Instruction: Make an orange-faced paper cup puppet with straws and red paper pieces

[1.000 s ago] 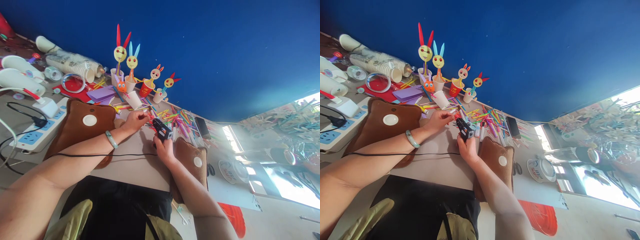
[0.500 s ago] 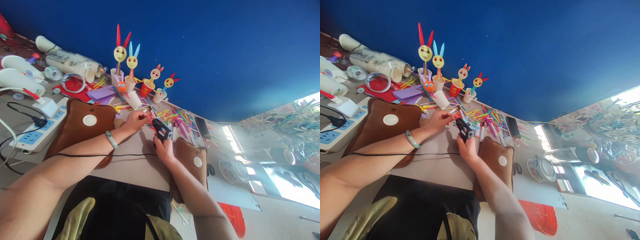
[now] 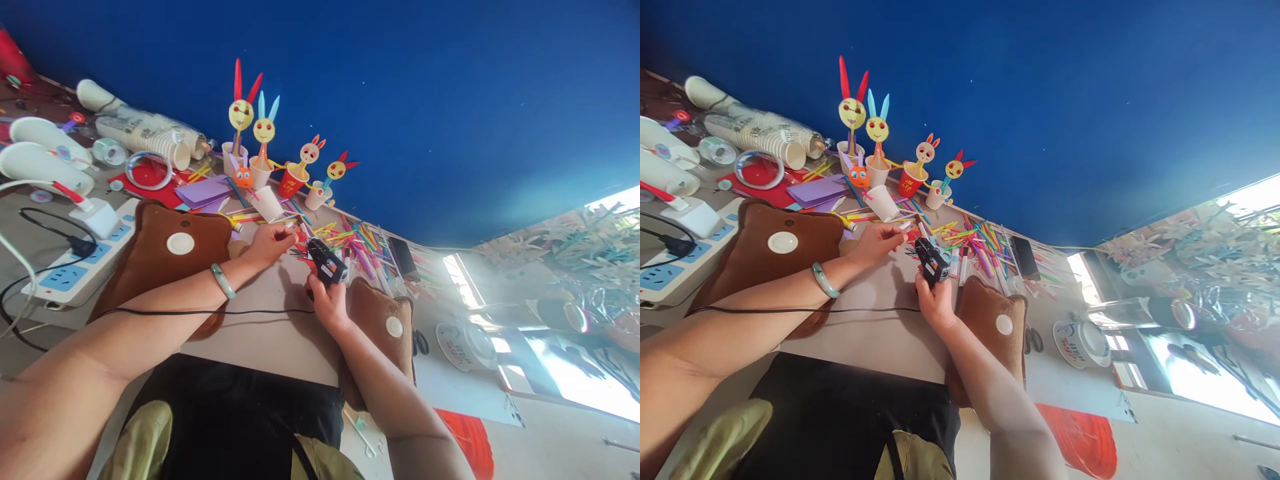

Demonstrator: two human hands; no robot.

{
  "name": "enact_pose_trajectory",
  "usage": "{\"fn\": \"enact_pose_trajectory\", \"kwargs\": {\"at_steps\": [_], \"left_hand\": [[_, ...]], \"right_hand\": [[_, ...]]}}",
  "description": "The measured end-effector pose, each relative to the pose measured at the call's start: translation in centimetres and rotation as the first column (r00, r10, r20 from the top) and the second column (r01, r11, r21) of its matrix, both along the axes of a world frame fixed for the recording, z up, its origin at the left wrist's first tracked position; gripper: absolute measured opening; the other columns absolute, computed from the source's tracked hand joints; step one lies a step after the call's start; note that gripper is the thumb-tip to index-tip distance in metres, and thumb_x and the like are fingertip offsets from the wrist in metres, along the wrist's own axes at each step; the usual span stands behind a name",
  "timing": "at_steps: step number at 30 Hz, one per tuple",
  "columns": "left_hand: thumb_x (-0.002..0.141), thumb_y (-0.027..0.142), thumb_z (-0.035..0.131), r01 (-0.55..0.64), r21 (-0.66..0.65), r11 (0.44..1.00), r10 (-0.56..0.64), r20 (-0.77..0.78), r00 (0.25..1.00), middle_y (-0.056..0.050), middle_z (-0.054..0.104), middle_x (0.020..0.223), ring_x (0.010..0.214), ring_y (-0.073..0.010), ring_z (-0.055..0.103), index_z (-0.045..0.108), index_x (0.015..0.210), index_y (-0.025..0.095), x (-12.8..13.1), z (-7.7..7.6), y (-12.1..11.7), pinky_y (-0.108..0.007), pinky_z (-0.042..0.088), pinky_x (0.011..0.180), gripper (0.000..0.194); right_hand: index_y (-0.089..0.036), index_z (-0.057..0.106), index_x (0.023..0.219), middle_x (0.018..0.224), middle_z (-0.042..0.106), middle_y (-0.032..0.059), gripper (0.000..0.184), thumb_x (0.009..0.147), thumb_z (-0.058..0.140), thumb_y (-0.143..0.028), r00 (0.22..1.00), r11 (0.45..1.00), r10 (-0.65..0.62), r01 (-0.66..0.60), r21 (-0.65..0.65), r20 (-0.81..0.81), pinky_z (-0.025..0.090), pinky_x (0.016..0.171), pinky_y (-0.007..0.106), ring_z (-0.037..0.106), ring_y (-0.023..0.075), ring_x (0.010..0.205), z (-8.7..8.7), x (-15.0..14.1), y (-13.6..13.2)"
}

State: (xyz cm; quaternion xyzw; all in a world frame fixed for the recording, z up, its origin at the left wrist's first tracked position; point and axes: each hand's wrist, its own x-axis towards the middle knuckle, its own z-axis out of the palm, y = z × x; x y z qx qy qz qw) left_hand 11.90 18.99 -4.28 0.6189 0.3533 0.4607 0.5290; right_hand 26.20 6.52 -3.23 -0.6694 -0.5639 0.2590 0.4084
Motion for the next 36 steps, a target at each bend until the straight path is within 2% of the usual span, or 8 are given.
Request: {"fn": "enact_pose_trajectory", "kwargs": {"at_steps": [6, 12, 17, 20, 22, 28, 33, 36], "left_hand": [[0.074, 0.036, 0.067, -0.153, -0.087, 0.984, 0.163, 0.119, 0.979, 0.003, 0.055, 0.053, 0.052, -0.0099, 0.047, 0.064, 0.063, 0.018, -0.8, 0.8, 1.3, -0.025, 0.036, 0.053, 0.021], [0.076, 0.037, 0.068, -0.341, -0.125, 0.932, 0.362, 0.239, 0.901, 0.005, 0.050, 0.052, 0.051, -0.0095, 0.046, 0.063, 0.068, 0.020, -1.8, 0.4, 3.8, -0.024, 0.034, 0.051, 0.020], [0.073, 0.036, 0.071, -0.389, -0.030, 0.921, 0.386, 0.208, 0.898, -0.002, 0.063, 0.076, 0.060, -0.0103, 0.053, 0.064, 0.071, 0.018, -1.5, -0.3, 4.0, -0.024, 0.040, 0.054, 0.020], [0.074, 0.030, 0.069, -0.400, 0.094, 0.912, 0.380, 0.178, 0.908, -0.006, 0.066, 0.096, 0.075, -0.0130, 0.059, 0.065, 0.072, 0.018, -1.1, -0.3, 3.4, -0.024, 0.047, 0.062, 0.013], [0.077, 0.028, 0.066, -0.378, 0.121, 0.918, 0.362, 0.138, 0.922, -0.005, 0.067, 0.090, 0.079, -0.0143, 0.060, 0.065, 0.073, 0.018, -1.0, -0.3, 3.1, -0.024, 0.048, 0.066, 0.011], [0.080, 0.029, 0.066, -0.413, 0.099, 0.905, 0.402, 0.112, 0.909, -0.002, 0.064, 0.075, 0.072, -0.0134, 0.059, 0.063, 0.073, 0.018, -1.2, -0.1, 2.8, -0.024, 0.047, 0.067, 0.013], [0.080, 0.032, 0.066, -0.407, 0.127, 0.905, 0.390, 0.136, 0.911, -0.002, 0.066, 0.074, 0.073, -0.0142, 0.060, 0.066, 0.075, 0.018, -1.4, -0.2, 2.9, -0.025, 0.047, 0.068, 0.015], [0.081, 0.034, 0.066, -0.417, 0.155, 0.896, 0.397, 0.144, 0.906, -0.003, 0.068, 0.076, 0.071, -0.0143, 0.060, 0.067, 0.075, 0.018, -1.3, -0.1, 2.7, -0.026, 0.048, 0.068, 0.017]], "right_hand": [[-0.017, 0.059, 0.109, 0.081, 0.070, 0.0076, 0.034, 0.086, 0.047, -0.040, 0.946, 0.998, 0.058, -0.047, -0.044, 0.320, 0.051, 0.068, 0.035, 0.065, 0.0238, 0.070, -0.9, -0.1, -0.4], [-0.009, 0.032, 0.148, 0.114, 0.073, 0.0193, 0.060, 0.095, 0.042, -0.036, 0.725, 0.934, 0.298, -0.085, -0.348, 0.621, 0.050, 0.077, 0.037, 0.073, 0.0305, 0.091, 0.2, -2.2, -1.7], [-0.011, 0.028, 0.150, 0.131, 0.067, 0.0205, 0.062, 0.096, 0.046, -0.036, 0.637, 0.887, 0.396, -0.080, -0.454, 0.661, 0.049, 0.080, 0.036, 0.073, 0.0301, 0.101, 0.7, -3.3, -3.1], [-0.014, 0.040, 0.141, 0.125, 0.069, 0.0174, 0.058, 0.094, 0.054, -0.046, 0.627, 0.867, 0.434, -0.094, -0.490, 0.647, 0.048, 0.079, 0.035, 0.073, 0.0302, 0.100, 1.4, -3.0, -3.5], [-0.018, 0.050, 0.131, 0.120, 0.070, 0.0148, 0.054, 0.092, 0.058, -0.054, 0.607, 0.864, 0.451, -0.114, -0.490, 0.654, 0.047, 0.076, 0.034, 0.072, 0.0302, 0.097, 2.5, -2.4, -2.9], [-0.018, 0.062, 0.113, 0.106, 0.070, 0.0115, 0.032, 0.095, 0.054, -0.044, 0.648, 0.984, 0.177, -0.089, -0.156, 0.741, 0.044, 0.073, 0.032, 0.067, 0.0237, 0.086, 4.9, 0.7, 5.5], [-0.013, 0.057, 0.129, 0.105, 0.068, 0.0108, 0.051, 0.082, 0.065, -0.033, 0.824, 0.967, 0.243, -0.246, -0.063, 0.511, 0.049, 0.077, 0.033, 0.063, 0.0205, 0.083, 3.1, 1.4, 16.1], [-0.016, 0.052, 0.140, 0.121, 0.065, 0.0123, 0.064, 0.077, 0.064, -0.025, 0.831, 0.913, 0.359, -0.407, 0.024, 0.424, 0.051, 0.089, 0.036, 0.061, 0.0227, 0.101, 2.1, 0.9, 20.9]]}}
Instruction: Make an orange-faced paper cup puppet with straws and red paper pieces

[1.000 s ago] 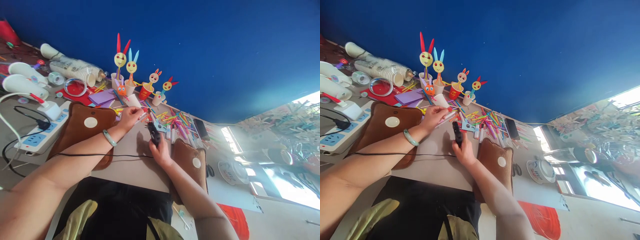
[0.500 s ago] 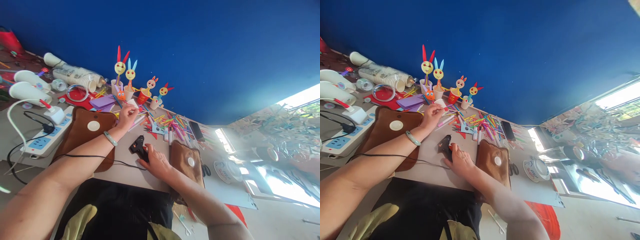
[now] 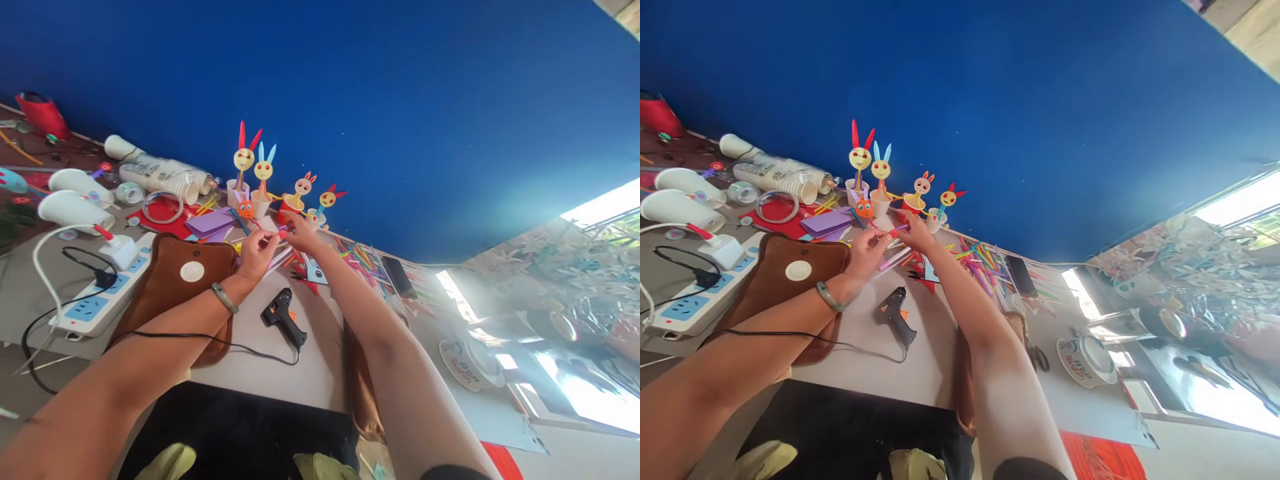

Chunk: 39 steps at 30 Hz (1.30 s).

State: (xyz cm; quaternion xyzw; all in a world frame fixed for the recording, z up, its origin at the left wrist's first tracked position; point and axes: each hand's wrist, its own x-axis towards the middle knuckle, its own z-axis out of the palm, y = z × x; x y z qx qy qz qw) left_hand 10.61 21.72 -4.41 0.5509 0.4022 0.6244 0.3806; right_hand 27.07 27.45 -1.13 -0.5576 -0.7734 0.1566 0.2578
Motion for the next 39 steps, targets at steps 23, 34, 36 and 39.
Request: {"fn": "enact_pose_trajectory", "kwargs": {"at_steps": [23, 34, 36, 39], "left_hand": [[0.075, 0.033, 0.071, 0.289, -0.105, 0.952, -0.255, 0.256, 0.932, 0.000, 0.066, 0.066, 0.060, -0.0114, 0.056, 0.071, 0.075, 0.017, 0.9, 0.3, -0.9, -0.026, 0.045, 0.062, 0.017], [0.068, 0.030, 0.074, 0.649, -0.187, 0.737, -0.618, 0.201, 0.760, 0.001, 0.056, 0.057, 0.056, -0.0089, 0.045, 0.067, 0.064, 0.015, 0.1, 1.3, -2.1, -0.024, 0.033, 0.055, 0.018], [0.069, 0.031, 0.074, 0.677, -0.195, 0.709, -0.654, 0.176, 0.736, 0.000, 0.058, 0.059, 0.058, -0.0095, 0.046, 0.068, 0.064, 0.015, 0.0, 1.4, -2.3, -0.024, 0.034, 0.056, 0.018], [0.070, 0.032, 0.076, 0.734, -0.194, 0.651, -0.718, 0.156, 0.678, -0.002, 0.061, 0.064, 0.060, -0.0103, 0.049, 0.070, 0.067, 0.014, 0.0, 1.3, -2.4, -0.024, 0.036, 0.057, 0.019]], "right_hand": [[-0.015, 0.070, 0.113, 0.080, 0.066, 0.0007, 0.029, 0.087, 0.060, -0.024, 0.959, 0.937, -0.008, -0.092, -0.337, -0.283, 0.047, 0.065, 0.022, 0.053, 0.0100, 0.065, 0.6, -0.6, 4.5], [-0.017, 0.065, 0.099, 0.102, 0.065, 0.0028, 0.030, 0.073, 0.051, -0.015, 0.936, 0.826, 0.347, -0.335, -0.454, -0.061, 0.043, 0.069, 0.024, 0.053, 0.0146, 0.084, 2.1, -3.8, 7.8], [-0.017, 0.060, 0.090, 0.088, 0.060, 0.0002, 0.018, 0.073, 0.053, -0.017, 0.925, 0.821, 0.377, -0.361, -0.443, -0.056, 0.040, 0.065, 0.024, 0.048, 0.0135, 0.076, 2.6, -3.8, 7.4], [-0.017, 0.054, 0.081, 0.075, 0.050, -0.0035, 0.008, 0.078, 0.057, -0.023, 0.911, 0.810, 0.409, -0.391, -0.438, -0.058, 0.035, 0.062, 0.025, 0.042, 0.0118, 0.069, 3.9, -3.2, 6.3]]}}
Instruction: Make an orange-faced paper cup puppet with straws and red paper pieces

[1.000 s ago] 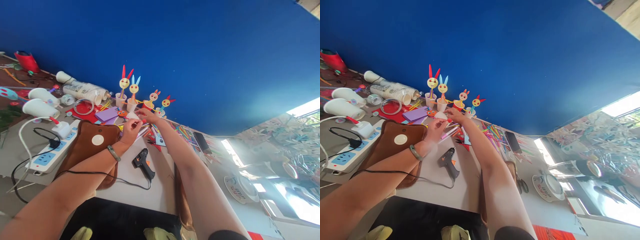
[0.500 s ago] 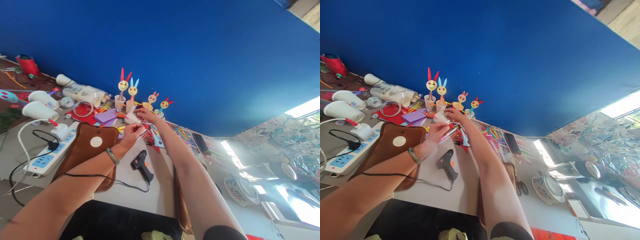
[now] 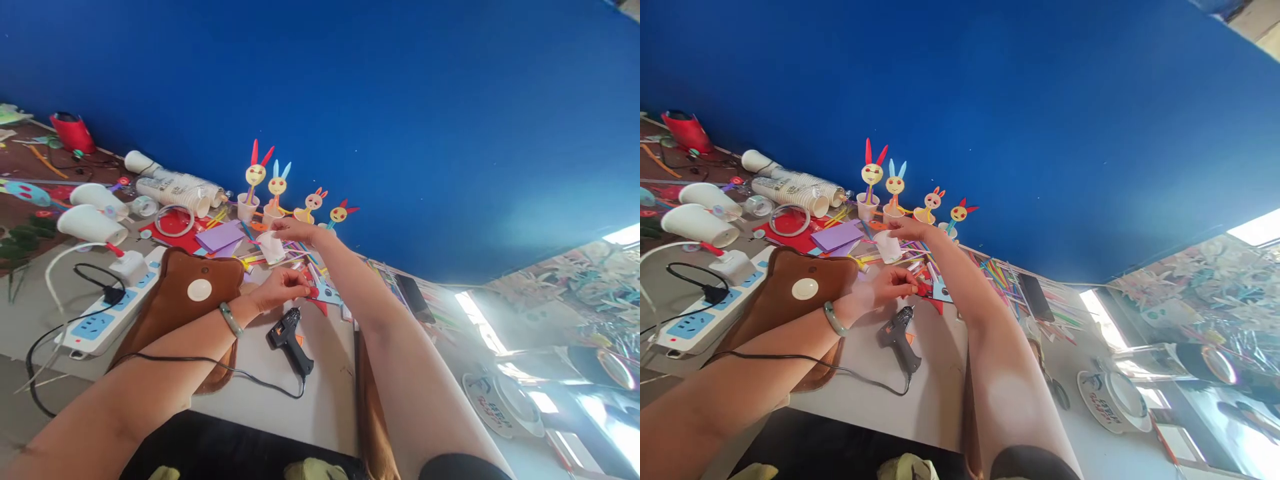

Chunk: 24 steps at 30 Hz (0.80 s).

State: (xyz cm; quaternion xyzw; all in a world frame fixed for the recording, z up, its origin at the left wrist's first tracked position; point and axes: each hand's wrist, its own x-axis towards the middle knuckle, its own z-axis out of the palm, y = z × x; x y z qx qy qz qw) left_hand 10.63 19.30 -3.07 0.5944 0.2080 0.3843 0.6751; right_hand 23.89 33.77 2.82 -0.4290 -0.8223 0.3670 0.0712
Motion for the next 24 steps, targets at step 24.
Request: {"fn": "enact_pose_trajectory", "kwargs": {"at_steps": [24], "left_hand": [[0.062, 0.032, 0.085, 0.234, -0.252, 0.939, -0.182, 0.214, 0.960, 0.000, 0.054, 0.057, 0.051, -0.0091, 0.047, 0.069, 0.064, 0.018, -0.9, 0.4, 0.3, -0.024, 0.027, 0.047, 0.022]], "right_hand": [[-0.020, 0.067, 0.092, 0.091, 0.067, 0.0075, 0.020, 0.099, 0.051, -0.028, 0.861, 0.470, -0.509, 0.284, 0.836, -0.006, 0.044, 0.068, 0.027, 0.062, 0.0190, 0.082, -0.9, 7.1, -23.2]]}}
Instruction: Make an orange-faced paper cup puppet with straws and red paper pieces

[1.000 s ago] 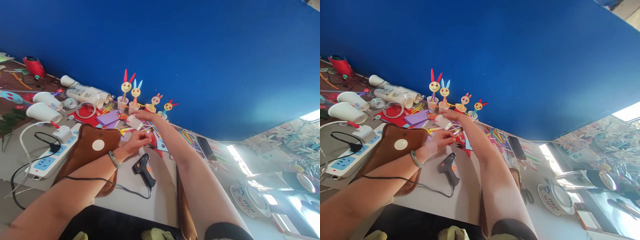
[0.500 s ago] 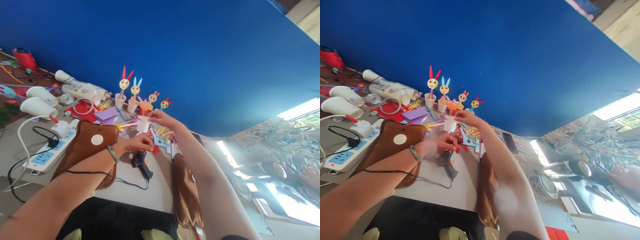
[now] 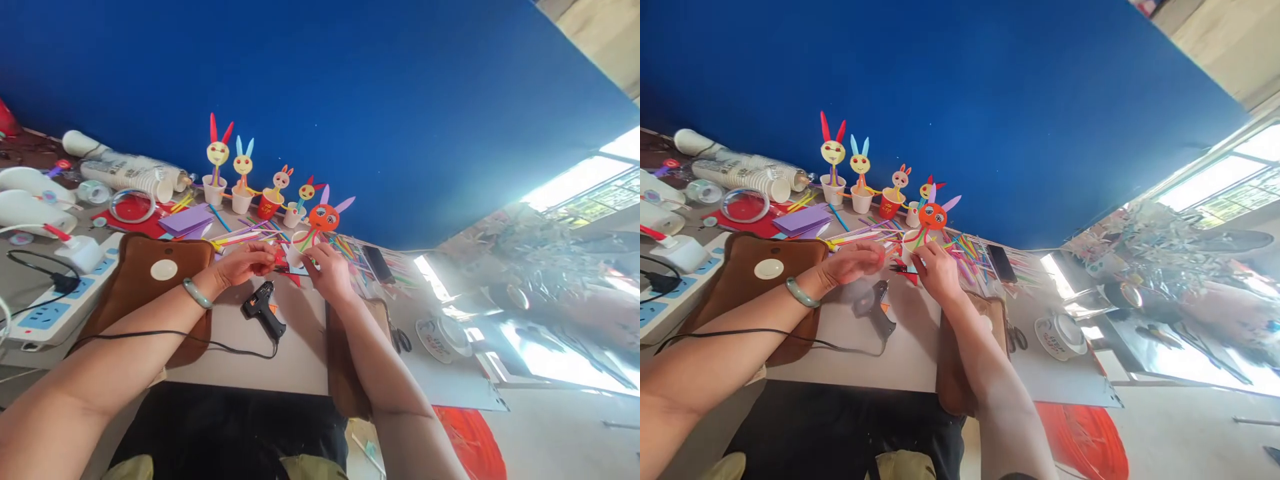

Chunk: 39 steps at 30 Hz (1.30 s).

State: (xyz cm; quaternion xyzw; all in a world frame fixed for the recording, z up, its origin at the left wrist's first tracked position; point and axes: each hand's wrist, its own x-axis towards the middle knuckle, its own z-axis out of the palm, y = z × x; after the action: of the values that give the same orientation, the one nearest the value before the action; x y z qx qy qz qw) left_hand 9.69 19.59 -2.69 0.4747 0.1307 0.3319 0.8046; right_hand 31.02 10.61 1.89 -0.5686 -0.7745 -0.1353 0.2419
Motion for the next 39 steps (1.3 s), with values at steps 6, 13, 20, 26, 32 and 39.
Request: {"fn": "enact_pose_trajectory", "kwargs": {"at_steps": [6, 13, 20, 26, 32, 39], "left_hand": [[0.061, 0.035, 0.087, -0.181, -0.054, 0.982, 0.178, -0.066, 0.982, -0.001, 0.059, 0.066, 0.058, -0.0093, 0.049, 0.071, 0.068, 0.018, 0.6, -0.1, 0.0, -0.024, 0.033, 0.051, 0.024], [0.068, 0.035, 0.084, -0.173, 0.026, 0.985, 0.174, -0.077, 0.982, -0.008, 0.066, 0.123, 0.073, -0.0093, 0.056, 0.075, 0.069, 0.018, 1.3, -0.2, -0.8, -0.026, 0.042, 0.059, 0.020], [0.070, 0.036, 0.083, -0.241, -0.022, 0.970, 0.240, -0.047, 0.970, -0.008, 0.073, 0.107, 0.083, -0.0143, 0.064, 0.079, 0.079, 0.020, 1.6, -0.5, -0.7, -0.027, 0.049, 0.069, 0.019], [0.070, 0.035, 0.083, -0.236, -0.003, 0.972, 0.236, -0.023, 0.972, -0.007, 0.072, 0.084, 0.080, -0.0160, 0.065, 0.077, 0.076, 0.017, 1.9, -0.9, -0.5, -0.033, 0.052, 0.079, 0.020], [0.068, 0.032, 0.083, -0.228, -0.014, 0.974, 0.228, -0.015, 0.974, -0.005, 0.071, 0.082, 0.080, -0.0157, 0.064, 0.075, 0.072, 0.017, 1.9, -0.9, -0.5, -0.032, 0.052, 0.079, 0.017], [0.071, 0.026, 0.080, -0.331, -0.029, 0.943, 0.331, -0.004, 0.944, -0.003, 0.067, 0.079, 0.077, -0.0134, 0.063, 0.072, 0.074, 0.016, 1.6, -0.8, 0.3, -0.032, 0.051, 0.078, 0.013]], "right_hand": [[-0.021, 0.066, 0.090, 0.085, 0.069, 0.0063, 0.020, 0.100, 0.052, -0.030, 0.997, 0.997, -0.019, 0.025, 0.075, -0.070, 0.042, 0.063, 0.026, 0.063, 0.0170, 0.073, -1.5, -1.0, -0.7], [-0.021, 0.065, 0.088, 0.085, 0.070, 0.0076, 0.022, 0.101, 0.050, -0.030, 0.997, 0.997, -0.009, 0.015, 0.074, -0.077, 0.045, 0.066, 0.027, 0.065, 0.0177, 0.076, -2.0, -1.2, -0.9], [-0.021, 0.062, 0.085, 0.082, 0.069, 0.0058, 0.020, 0.099, 0.051, -0.029, 0.997, 0.996, -0.008, 0.014, 0.087, -0.077, 0.043, 0.063, 0.027, 0.064, 0.0174, 0.074, -2.3, -1.4, -0.9], [-0.021, 0.060, 0.080, 0.078, 0.067, 0.0049, 0.021, 0.097, 0.054, -0.033, 0.997, 0.996, -0.061, 0.064, 0.061, -0.050, 0.038, 0.060, 0.028, 0.061, 0.0171, 0.069, -2.6, -1.4, -0.8], [-0.022, 0.061, 0.087, 0.087, 0.068, 0.0075, 0.019, 0.098, 0.053, -0.035, 0.996, 0.996, -0.078, 0.080, 0.043, -0.044, 0.043, 0.065, 0.029, 0.063, 0.0204, 0.080, -3.0, -1.0, -0.5], [-0.022, 0.064, 0.099, 0.105, 0.067, 0.0115, 0.017, 0.097, 0.053, -0.035, 0.989, 0.997, -0.011, 0.021, 0.071, -0.147, 0.050, 0.068, 0.031, 0.065, 0.0205, 0.085, -2.1, -1.9, -1.4]]}}
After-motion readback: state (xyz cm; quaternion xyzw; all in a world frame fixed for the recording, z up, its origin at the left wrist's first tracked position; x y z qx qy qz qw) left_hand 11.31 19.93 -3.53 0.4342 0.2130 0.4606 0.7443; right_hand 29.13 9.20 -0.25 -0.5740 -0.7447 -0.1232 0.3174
